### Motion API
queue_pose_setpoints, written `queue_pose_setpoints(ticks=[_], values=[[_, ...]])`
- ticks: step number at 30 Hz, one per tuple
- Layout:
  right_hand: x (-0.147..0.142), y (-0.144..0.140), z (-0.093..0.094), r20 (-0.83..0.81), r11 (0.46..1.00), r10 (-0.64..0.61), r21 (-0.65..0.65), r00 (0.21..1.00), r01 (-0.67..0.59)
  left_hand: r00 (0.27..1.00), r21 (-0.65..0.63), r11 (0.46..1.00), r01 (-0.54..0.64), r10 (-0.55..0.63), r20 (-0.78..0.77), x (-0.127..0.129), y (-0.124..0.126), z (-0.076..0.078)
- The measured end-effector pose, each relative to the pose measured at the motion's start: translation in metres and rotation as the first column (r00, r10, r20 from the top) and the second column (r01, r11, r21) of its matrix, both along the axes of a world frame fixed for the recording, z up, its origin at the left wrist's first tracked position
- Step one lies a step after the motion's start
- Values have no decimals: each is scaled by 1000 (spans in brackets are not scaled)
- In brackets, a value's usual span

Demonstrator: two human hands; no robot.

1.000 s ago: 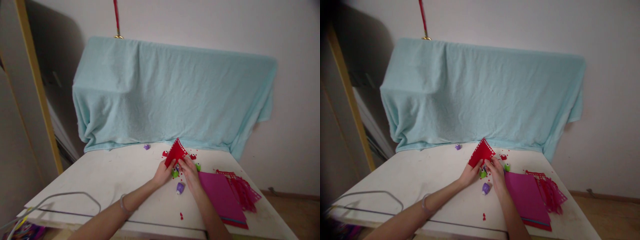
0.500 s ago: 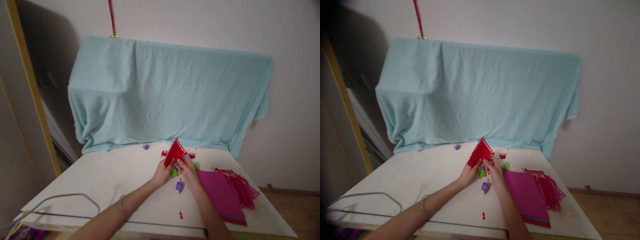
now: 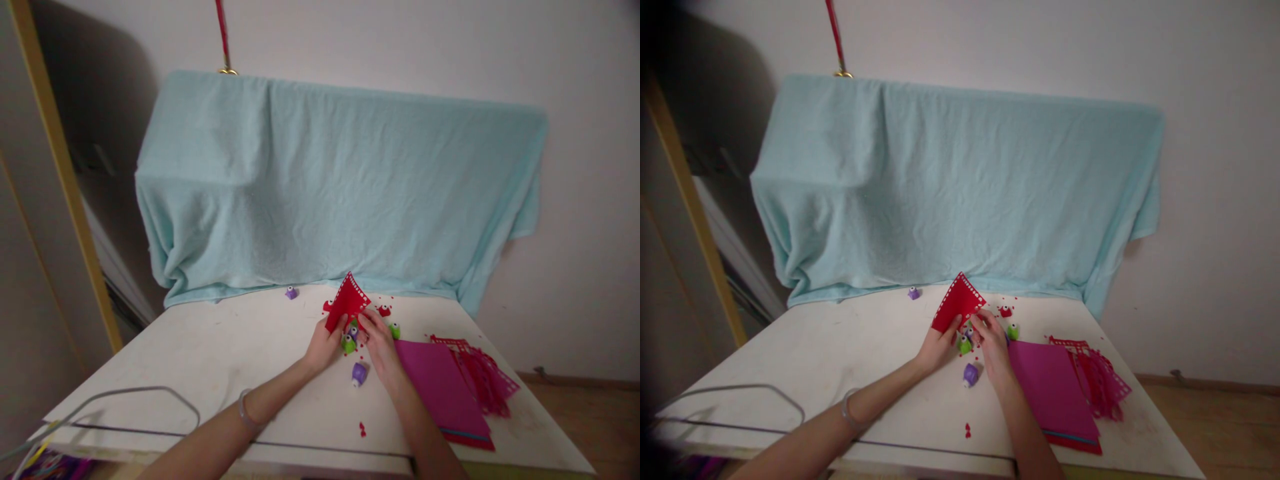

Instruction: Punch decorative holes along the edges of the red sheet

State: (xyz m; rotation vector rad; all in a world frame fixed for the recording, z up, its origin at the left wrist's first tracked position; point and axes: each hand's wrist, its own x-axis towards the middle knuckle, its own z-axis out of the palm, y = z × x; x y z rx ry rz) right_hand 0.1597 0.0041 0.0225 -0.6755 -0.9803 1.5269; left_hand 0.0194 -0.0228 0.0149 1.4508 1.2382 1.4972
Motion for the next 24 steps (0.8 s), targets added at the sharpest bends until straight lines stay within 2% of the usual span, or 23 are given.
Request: queue_pose_setpoints(ticks=[4, 6, 9, 12, 15, 17, 24], values=[[4, 4, 1, -55, 995, -85, -54, 995, 82, 998, -33, 998, -49, 50, 26, -1, 2, -2], [5, 7, 0, -106, 992, -94, -99, 990, 83, 997, -46, 996, -70, 72, 37, -1, 3, -3], [7, 9, -3, -182, 986, -57, -162, 982, 27, 994, -46, 996, -81, 84, 65, -2, 5, -5], [9, 9, -5, -204, 985, 41, -157, 978, -74, 992, -56, 995, -81, 86, 88, -1, 8, -8], [10, 6, -5, -148, 978, 139, -134, 979, -159, 993, -62, 996, -71, 76, 94, -1, 10, -10], [10, 4, -4, -79, 979, 148, -126, 986, -158, 995, -61, 997, -50, 55, 84, 0, 10, -11], [4, -3, -1, 216, 1000, -12, 21, 976, 8, 996, -74, 997, 3, 3, 91, 1, 6, -7]])
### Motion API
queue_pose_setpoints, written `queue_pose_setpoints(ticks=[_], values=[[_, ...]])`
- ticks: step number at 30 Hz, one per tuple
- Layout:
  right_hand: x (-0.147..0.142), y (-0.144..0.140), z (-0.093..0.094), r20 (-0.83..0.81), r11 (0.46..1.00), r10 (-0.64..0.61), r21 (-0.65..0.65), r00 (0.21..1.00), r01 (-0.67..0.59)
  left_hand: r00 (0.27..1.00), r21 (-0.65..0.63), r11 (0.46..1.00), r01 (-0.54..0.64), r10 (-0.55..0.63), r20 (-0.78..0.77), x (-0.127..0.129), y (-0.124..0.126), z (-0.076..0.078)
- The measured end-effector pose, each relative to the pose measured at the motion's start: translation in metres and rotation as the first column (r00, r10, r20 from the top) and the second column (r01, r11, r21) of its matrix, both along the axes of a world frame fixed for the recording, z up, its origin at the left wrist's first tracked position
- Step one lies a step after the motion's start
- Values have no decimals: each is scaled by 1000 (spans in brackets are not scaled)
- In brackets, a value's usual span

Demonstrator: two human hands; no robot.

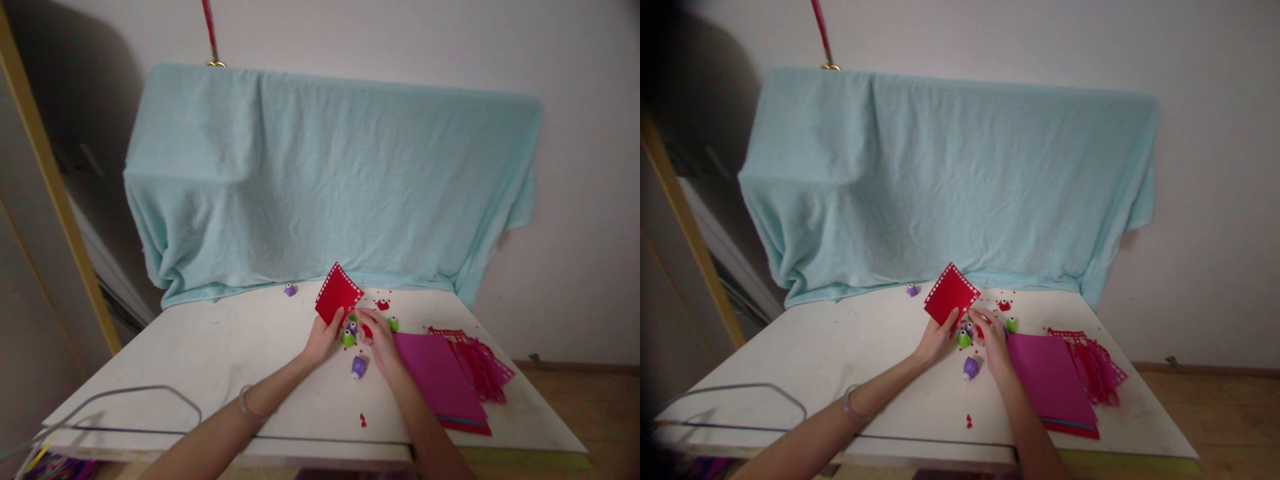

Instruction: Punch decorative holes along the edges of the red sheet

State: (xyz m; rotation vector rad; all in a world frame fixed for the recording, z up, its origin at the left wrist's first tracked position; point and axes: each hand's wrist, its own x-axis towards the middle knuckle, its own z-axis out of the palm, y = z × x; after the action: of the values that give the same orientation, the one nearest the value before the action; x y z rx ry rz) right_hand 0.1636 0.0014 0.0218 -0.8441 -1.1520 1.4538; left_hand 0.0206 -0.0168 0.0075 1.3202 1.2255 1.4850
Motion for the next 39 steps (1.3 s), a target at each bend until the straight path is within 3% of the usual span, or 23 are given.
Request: queue_pose_setpoints(ticks=[6, 12, 18, 30, 39], values=[[-1, -2, 2, -6, 1000, -9, -10, 1000, 9, 998, -12, 1000, 16, -15, 64, 2, -3, 7], [-1, -3, 0, -72, 990, 138, -24, 988, -140, 995, -22, 1000, 20, -18, 95, 4, -6, 10], [-3, -3, -2, -119, 983, 179, -24, 977, -183, 997, -13, 1000, 27, -26, 67, 3, -6, 9], [-3, -4, 4, -98, 993, 109, -24, 989, -112, 998, -38, 998, 46, -44, 55, 3, -6, 8], [-1, -1, -1, -55, 1000, -25, -8, 998, 24, 997, -31, 998, 50, -48, 64, 4, -7, 7]])
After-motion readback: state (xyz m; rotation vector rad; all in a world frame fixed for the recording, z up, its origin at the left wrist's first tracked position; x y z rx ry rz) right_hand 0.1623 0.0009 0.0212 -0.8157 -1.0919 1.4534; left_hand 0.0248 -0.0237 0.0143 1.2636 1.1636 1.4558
